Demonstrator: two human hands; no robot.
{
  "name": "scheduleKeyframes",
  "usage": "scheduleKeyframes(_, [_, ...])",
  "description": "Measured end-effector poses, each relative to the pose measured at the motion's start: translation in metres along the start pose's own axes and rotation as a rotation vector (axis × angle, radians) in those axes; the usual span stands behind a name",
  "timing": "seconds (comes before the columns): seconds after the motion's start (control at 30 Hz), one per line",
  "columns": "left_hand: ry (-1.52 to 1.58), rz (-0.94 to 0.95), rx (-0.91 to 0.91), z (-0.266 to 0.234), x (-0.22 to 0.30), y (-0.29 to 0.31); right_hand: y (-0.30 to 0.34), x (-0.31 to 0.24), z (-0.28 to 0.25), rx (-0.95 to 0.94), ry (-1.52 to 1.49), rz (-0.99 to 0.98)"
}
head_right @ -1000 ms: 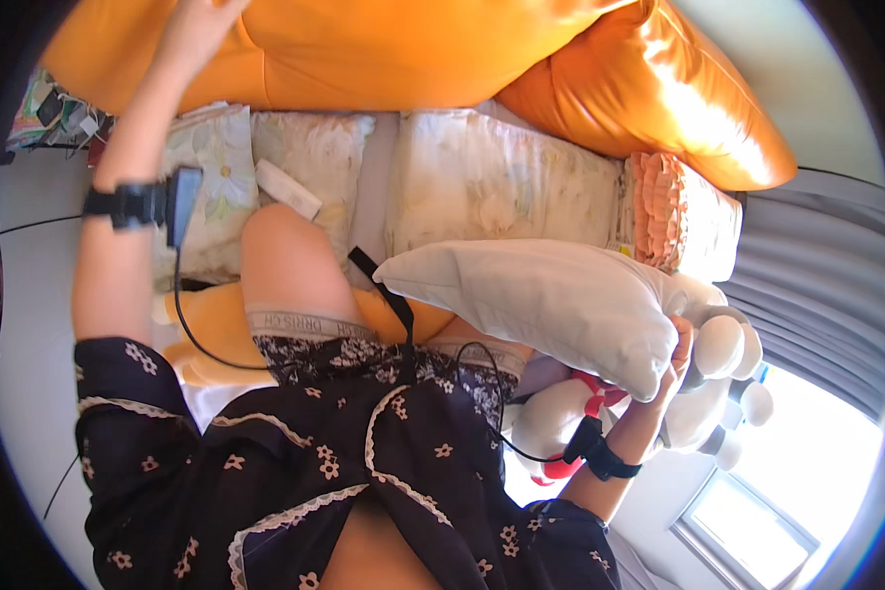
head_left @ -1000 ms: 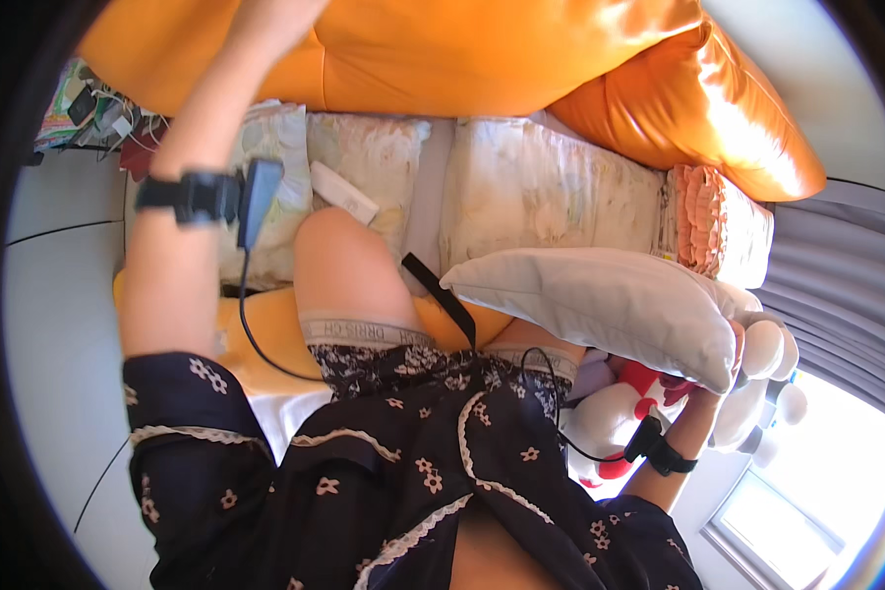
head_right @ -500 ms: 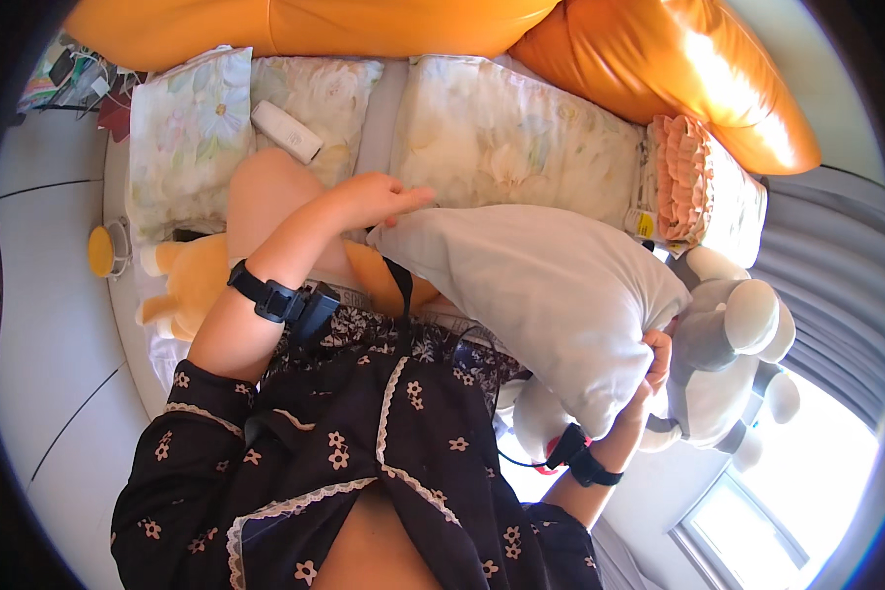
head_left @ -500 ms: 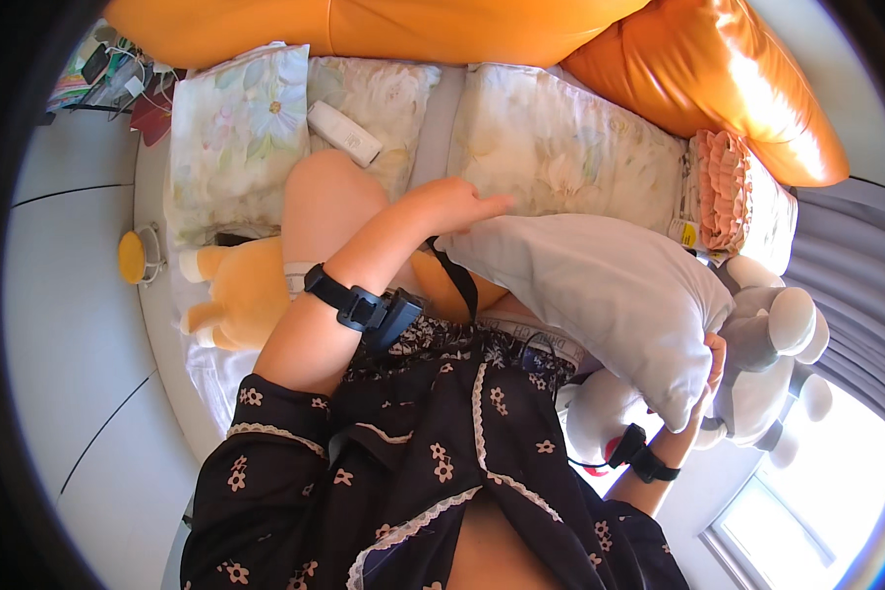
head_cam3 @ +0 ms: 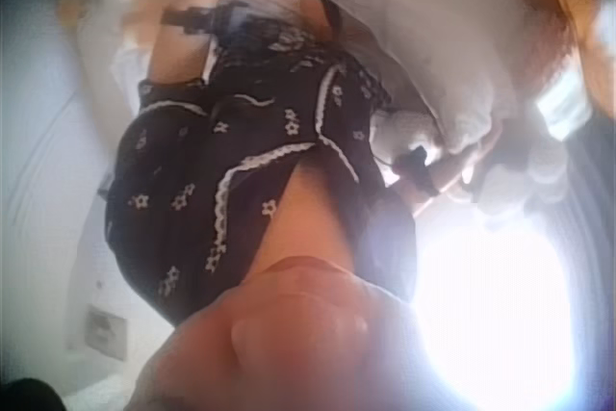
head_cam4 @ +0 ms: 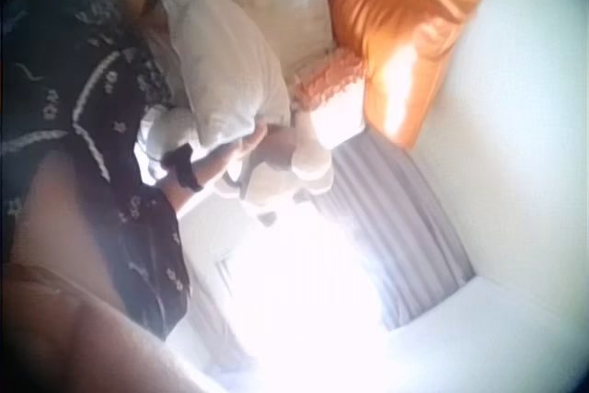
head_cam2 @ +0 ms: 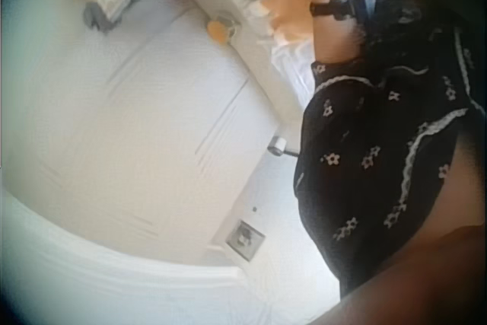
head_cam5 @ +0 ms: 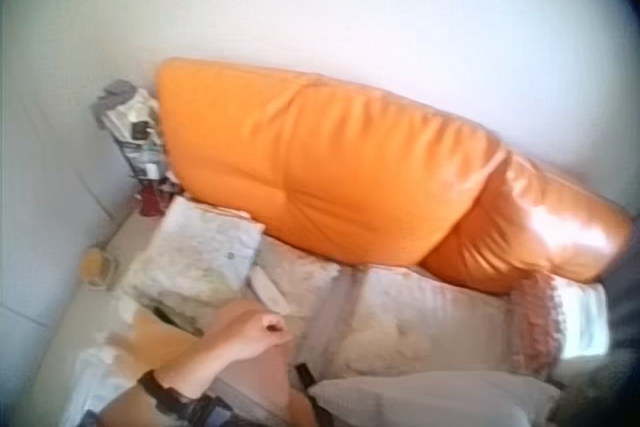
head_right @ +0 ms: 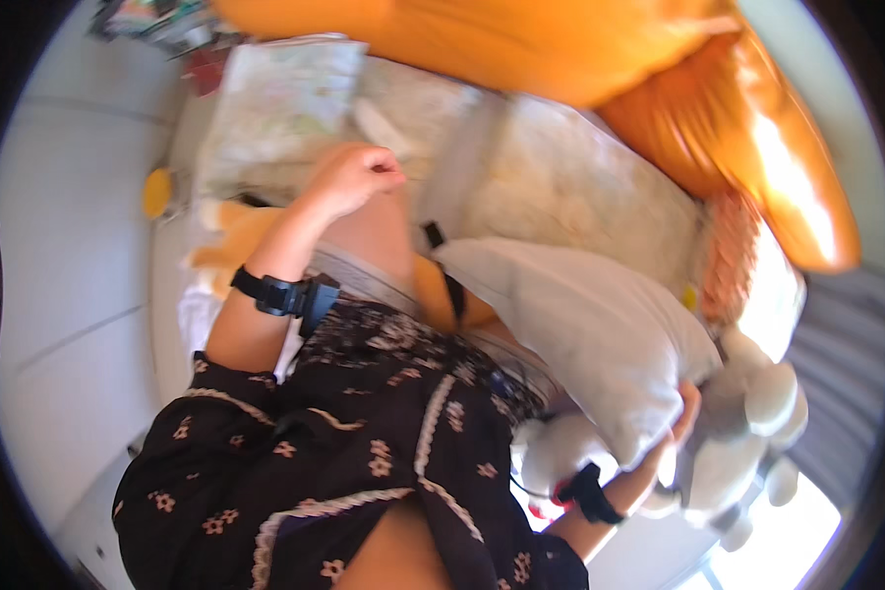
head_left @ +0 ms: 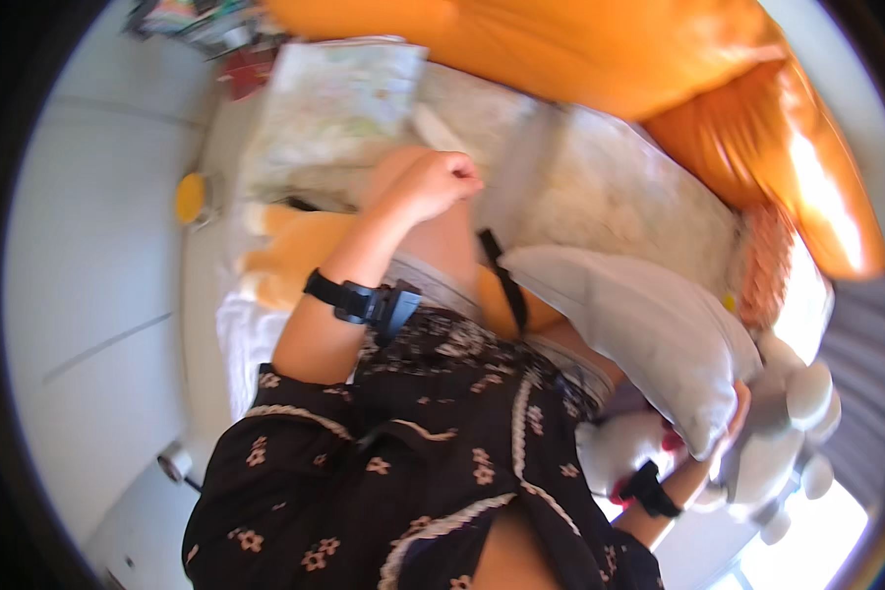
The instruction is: The person wipes an orange padded headboard using a pink cloth, moving stuffed animals and pillows aside to reach different sections of the surface.
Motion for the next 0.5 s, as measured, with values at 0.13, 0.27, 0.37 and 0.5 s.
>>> scheduleKeyframes(0.13, [0.264,0.066,0.294,-0.08,-0.032,0.058,-0.025,-0.009,-0.001,-0.107,0.014,-0.04])
scheduleKeyframes(0.27, [0.344,-0.071,0.625,-0.14,-0.081,0.154,-0.059,-0.024,0.034,-0.171,-0.064,0.035])
scheduleKeyframes(0.37, [0.205,-0.158,0.777,-0.187,-0.164,0.205,-0.077,-0.032,0.051,-0.182,0.005,-0.007])
scheduleKeyframes(0.5, [-0.367,-0.735,1.257,-0.289,-0.253,0.383,-0.1,-0.042,0.085,-0.265,0.02,-0.037])
Point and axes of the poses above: each hand's wrist, its own y-axis away from the middle knuckle, its own z-axis out of the palm, x = y × z, the point moved 4 cm from there along -y, towards the middle knuckle, and after that the axes turned 9 degrees about -x, right-handed, at the moved point
